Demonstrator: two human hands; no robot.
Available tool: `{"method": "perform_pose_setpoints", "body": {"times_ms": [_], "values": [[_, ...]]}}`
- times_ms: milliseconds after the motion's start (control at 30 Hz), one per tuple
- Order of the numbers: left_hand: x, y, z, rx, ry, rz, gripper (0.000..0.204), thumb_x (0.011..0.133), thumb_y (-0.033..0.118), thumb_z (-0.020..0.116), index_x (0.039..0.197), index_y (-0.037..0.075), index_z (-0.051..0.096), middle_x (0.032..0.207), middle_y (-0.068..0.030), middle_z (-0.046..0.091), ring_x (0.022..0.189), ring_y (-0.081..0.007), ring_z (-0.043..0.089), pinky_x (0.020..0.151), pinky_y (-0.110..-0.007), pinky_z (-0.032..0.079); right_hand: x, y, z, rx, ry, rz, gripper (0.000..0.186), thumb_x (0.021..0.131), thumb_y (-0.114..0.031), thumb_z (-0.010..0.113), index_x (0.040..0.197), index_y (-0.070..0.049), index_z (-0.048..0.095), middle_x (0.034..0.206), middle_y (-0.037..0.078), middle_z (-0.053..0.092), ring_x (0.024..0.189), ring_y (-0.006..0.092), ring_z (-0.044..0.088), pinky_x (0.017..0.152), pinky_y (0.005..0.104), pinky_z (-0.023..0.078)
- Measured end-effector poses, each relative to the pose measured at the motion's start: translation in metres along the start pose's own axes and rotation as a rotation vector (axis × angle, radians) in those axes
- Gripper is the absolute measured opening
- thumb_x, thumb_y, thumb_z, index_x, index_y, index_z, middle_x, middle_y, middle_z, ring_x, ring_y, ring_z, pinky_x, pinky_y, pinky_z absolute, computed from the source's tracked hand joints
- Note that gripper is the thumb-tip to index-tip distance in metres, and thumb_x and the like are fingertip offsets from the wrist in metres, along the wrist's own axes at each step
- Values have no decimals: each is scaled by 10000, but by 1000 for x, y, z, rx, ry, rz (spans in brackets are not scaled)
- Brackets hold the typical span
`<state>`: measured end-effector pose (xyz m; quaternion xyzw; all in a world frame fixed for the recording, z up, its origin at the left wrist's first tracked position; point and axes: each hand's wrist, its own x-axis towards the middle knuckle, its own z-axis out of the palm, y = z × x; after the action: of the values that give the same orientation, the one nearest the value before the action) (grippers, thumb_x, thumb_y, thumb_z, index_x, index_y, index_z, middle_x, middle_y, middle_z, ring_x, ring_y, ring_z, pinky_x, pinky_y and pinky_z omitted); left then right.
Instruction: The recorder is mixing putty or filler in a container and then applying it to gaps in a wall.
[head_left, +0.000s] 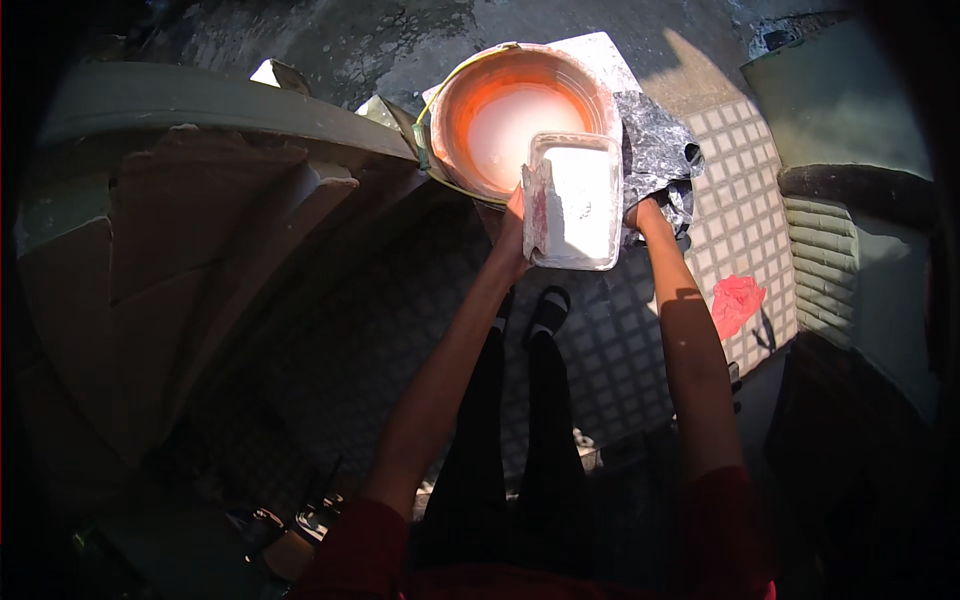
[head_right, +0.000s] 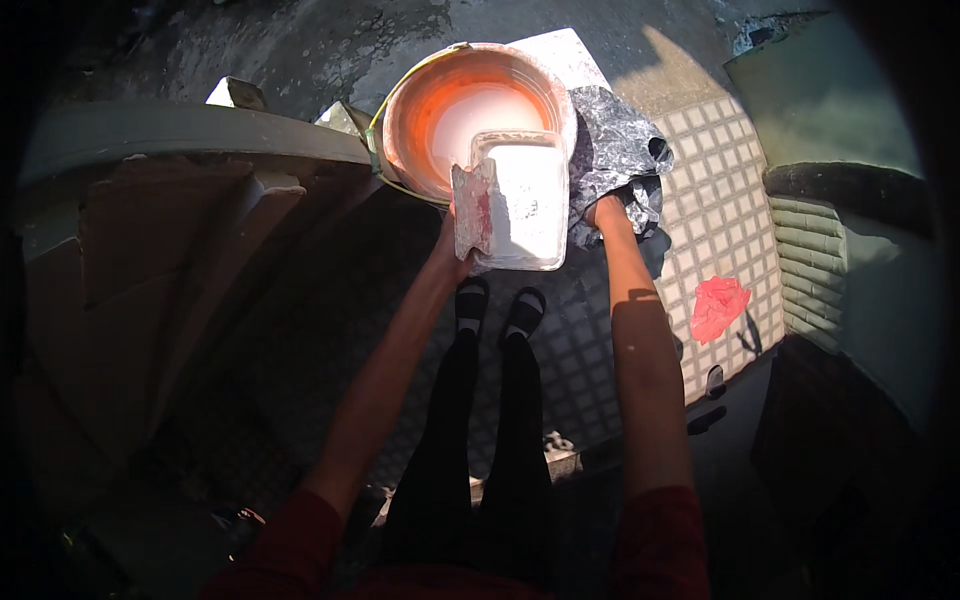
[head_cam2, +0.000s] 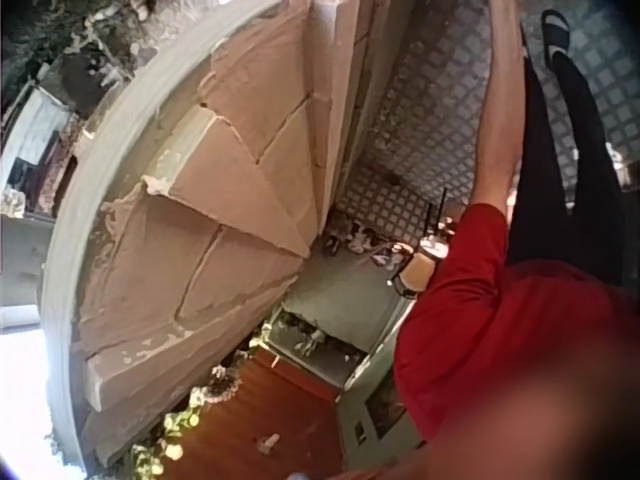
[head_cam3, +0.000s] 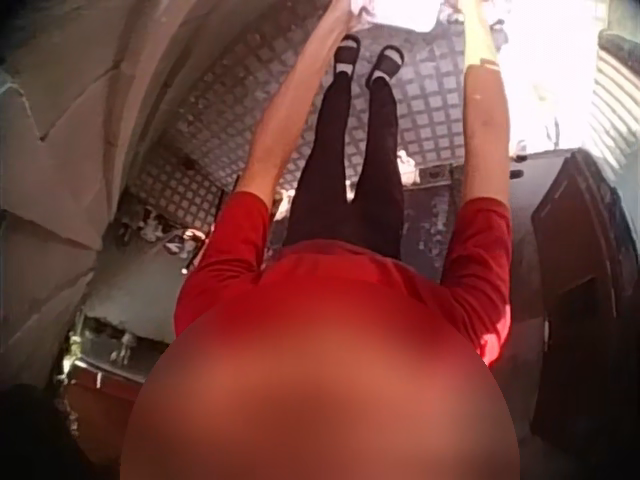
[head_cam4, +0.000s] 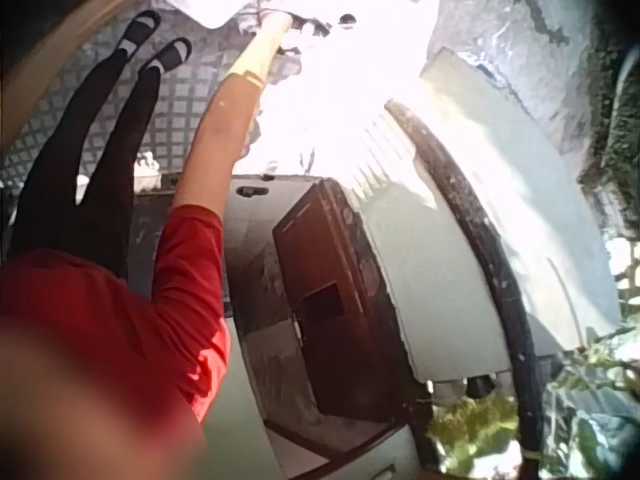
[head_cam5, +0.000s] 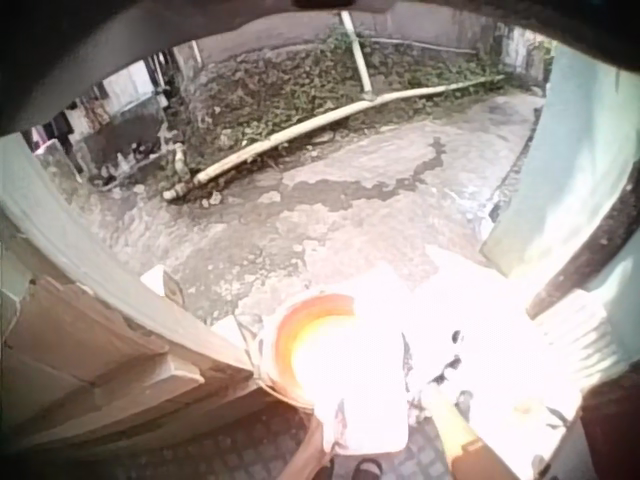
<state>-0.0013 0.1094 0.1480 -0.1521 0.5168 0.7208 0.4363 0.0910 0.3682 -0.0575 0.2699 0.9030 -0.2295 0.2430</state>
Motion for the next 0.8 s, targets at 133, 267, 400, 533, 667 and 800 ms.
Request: {"method": "perform_pose_setpoints", "body": {"times_ms": [133, 267, 400, 533, 667, 800], "values": [[2, 1, -3, -32, 6, -9, 551, 1031, 464, 375, 1416, 69, 372, 1203, -26, 536, 1054, -125, 555, 848, -280, 512, -6, -12, -14, 37, 56, 0, 573, 859, -254, 571, 1375, -26, 468, 1449, 236, 414, 1318, 388, 420, 1089, 409, 358], [5, 0, -9, 0, -27, 44, 508, 1034, 440, 392, 1386, 75, 403, 1182, -16, 540, 1031, -116, 553, 849, -283, 511, -12, -16, -20, 73, 112, 6, 587, 856, -270, 578, 1376, -23, 466, 1455, 234, 409, 1327, 383, 411, 1096, 405, 349], [1, 6, 2, -71, -12, -8, 480, 1030, 436, 410, 1347, 76, 434, 1166, -12, 543, 1019, -111, 551, 853, -283, 507, -11, 2, -5, 168, 515, -91, 524, 811, -258, 607, 1278, -26, 558, 1382, 246, 487, 1260, 394, 477, 1047, 423, 397], [6, 3, 14, -111, -82, 13, 488, 1025, 444, 419, 1346, 76, 432, 1170, -15, 540, 1026, -110, 550, 858, -280, 504, -3, 59, -16, 138, 473, -73, 265, 695, -207, 639, 838, 15, 654, 915, 243, 659, 905, 438, 611, 883, 503, 467], [10, 2, -14, -40, -46, 48, 502, 1022, 451, 423, 1357, 77, 420, 1191, -21, 537, 1062, -118, 546, 880, -284, 496, -29, 4, -30, 193, 403, 251, 335, 686, -220, 700, 910, 28, 668, 1017, 249, 649, 977, 404, 619, 878, 431, 497], [9, 2, 2, -68, -66, 76, 523, 1022, 445, 426, 1393, 79, 391, 1241, -30, 517, 1114, -128, 525, 920, -290, 477, -53, 22, -43, 366, 511, 222, 532, 671, -185, 827, 1116, 45, 647, 1054, 167, 693, 952, 241, 668, 828, 347, 516]]}}
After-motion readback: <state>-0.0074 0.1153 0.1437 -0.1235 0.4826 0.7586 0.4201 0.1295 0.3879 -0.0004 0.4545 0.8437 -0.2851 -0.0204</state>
